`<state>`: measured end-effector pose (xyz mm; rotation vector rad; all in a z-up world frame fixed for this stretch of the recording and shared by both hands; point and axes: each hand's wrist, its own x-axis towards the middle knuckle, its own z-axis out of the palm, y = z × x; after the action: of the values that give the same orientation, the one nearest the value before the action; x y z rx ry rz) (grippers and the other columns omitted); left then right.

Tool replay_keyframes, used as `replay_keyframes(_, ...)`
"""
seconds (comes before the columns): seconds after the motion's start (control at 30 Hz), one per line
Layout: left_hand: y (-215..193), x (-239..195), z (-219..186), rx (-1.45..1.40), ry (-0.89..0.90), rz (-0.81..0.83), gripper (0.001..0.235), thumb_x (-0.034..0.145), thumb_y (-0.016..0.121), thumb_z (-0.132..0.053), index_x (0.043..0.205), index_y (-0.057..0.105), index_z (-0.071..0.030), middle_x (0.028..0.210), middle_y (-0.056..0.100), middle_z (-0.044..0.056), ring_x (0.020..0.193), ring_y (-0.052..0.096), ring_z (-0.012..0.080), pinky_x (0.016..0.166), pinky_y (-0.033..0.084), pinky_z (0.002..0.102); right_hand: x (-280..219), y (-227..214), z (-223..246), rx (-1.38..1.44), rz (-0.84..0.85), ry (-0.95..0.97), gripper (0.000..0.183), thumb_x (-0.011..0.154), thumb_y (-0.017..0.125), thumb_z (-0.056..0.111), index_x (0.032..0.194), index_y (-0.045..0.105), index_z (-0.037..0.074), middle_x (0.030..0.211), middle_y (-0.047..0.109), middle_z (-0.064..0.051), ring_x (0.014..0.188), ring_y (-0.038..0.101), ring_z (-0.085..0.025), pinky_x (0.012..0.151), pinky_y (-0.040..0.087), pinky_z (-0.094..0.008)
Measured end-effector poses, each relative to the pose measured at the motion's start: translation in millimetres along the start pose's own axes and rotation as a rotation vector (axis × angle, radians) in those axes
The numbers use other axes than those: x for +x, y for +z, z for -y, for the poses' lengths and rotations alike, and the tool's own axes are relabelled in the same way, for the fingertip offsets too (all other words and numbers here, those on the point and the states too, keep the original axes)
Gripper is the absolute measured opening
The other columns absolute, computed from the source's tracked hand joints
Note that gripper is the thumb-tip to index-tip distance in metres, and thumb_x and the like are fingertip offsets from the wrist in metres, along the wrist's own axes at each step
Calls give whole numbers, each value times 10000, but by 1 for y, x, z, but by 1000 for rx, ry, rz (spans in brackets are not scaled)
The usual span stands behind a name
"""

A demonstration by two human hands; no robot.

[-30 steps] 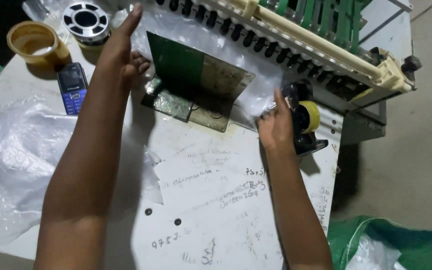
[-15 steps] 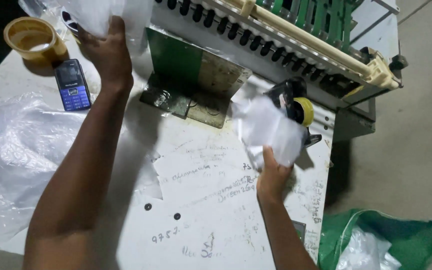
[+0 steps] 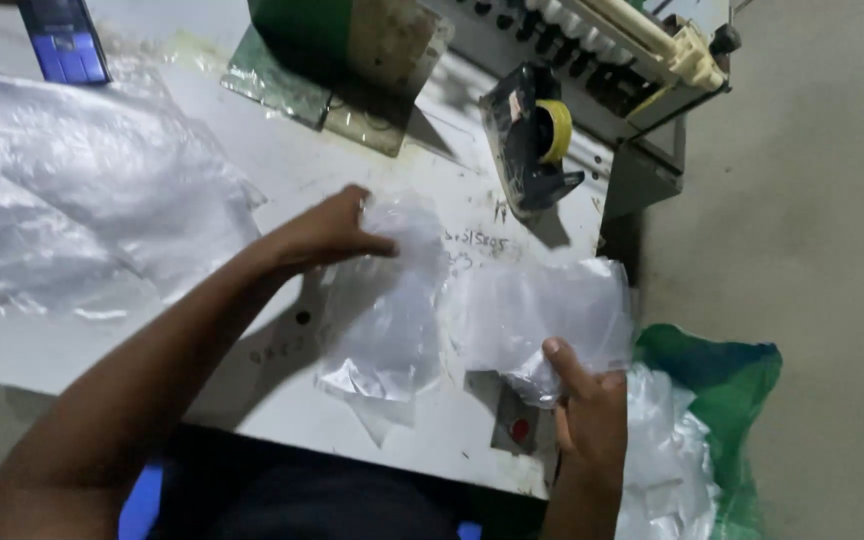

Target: Folding small plastic bags and placing them into a larger collection bag at a factory workstation.

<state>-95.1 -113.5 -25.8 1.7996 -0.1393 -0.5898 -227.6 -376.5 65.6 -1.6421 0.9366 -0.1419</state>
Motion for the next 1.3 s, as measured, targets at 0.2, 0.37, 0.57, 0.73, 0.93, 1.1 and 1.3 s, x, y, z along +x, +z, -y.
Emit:
replay_keyframes(0.2,47,-84,-7,1441,269,-899,804,866,722,-558,1448,563,-26,1388,654,155,1223,646,265,1072,437,430,-23,-43,-35,-219,128,-263,586,734,764,28,1305,640,-17,1209,768,-169,1117,743,-288,992,594,-376)
replay_keyframes(0.37,104,-170,60,783,762,-394,738,1040,528,-505,1590,320,-59,1677,287,152,1574,247,413,1300,199,606,-31,-54,-81,-405,1130,-1095,746,1090,269,722,987,613,69,1357,659,-235,1391,552,-433,1151,410,-516)
replay_keyframes(0.57,152,-237,104,-236,20,212,368,1057,510,-412,791,560,-161,791,529,-72,710,498,71,623,417,304,-19,-44,-157,-503,740,65,409,827,796,66,1227,729,117,1051,861,-70,893,780,-132,742,602,-239)
replay_keyframes(0.73,155,-236,105,-180,-151,-65,532,1051,591,-386,595,417,-173,568,400,-61,511,374,80,498,276,365,-42,-40,-158,-488,1137,-477,749,758,830,459,1352,606,61,1377,665,-134,1282,648,-270,1089,502,-397)
replay_keyframes(0.93,143,-226,68,371,268,-730,319,938,732,-295,1134,654,-56,1070,741,77,924,720,236,827,541,356,-70,-9,-163,-280,588,-273,363,815,785,154,1151,718,34,998,769,-121,887,724,-204,818,574,-324)
replay_keyframes(1.1,150,-210,53,-378,-163,-348,428,815,794,-330,1198,731,-150,1012,833,-37,893,748,48,796,576,229,-81,-5,-186,-155,512,-127,485,839,710,150,1290,631,-12,1124,771,-169,980,743,-247,865,597,-341)
replay_keyframes(1.3,148,-198,64,-395,289,-425,58,943,719,-153,914,710,-103,1333,701,132,1395,581,337,1182,440,462,-61,-13,-192,-119,845,-27,919,733,801,258,1511,384,3,1382,650,-192,1211,663,-268,1003,530,-357)
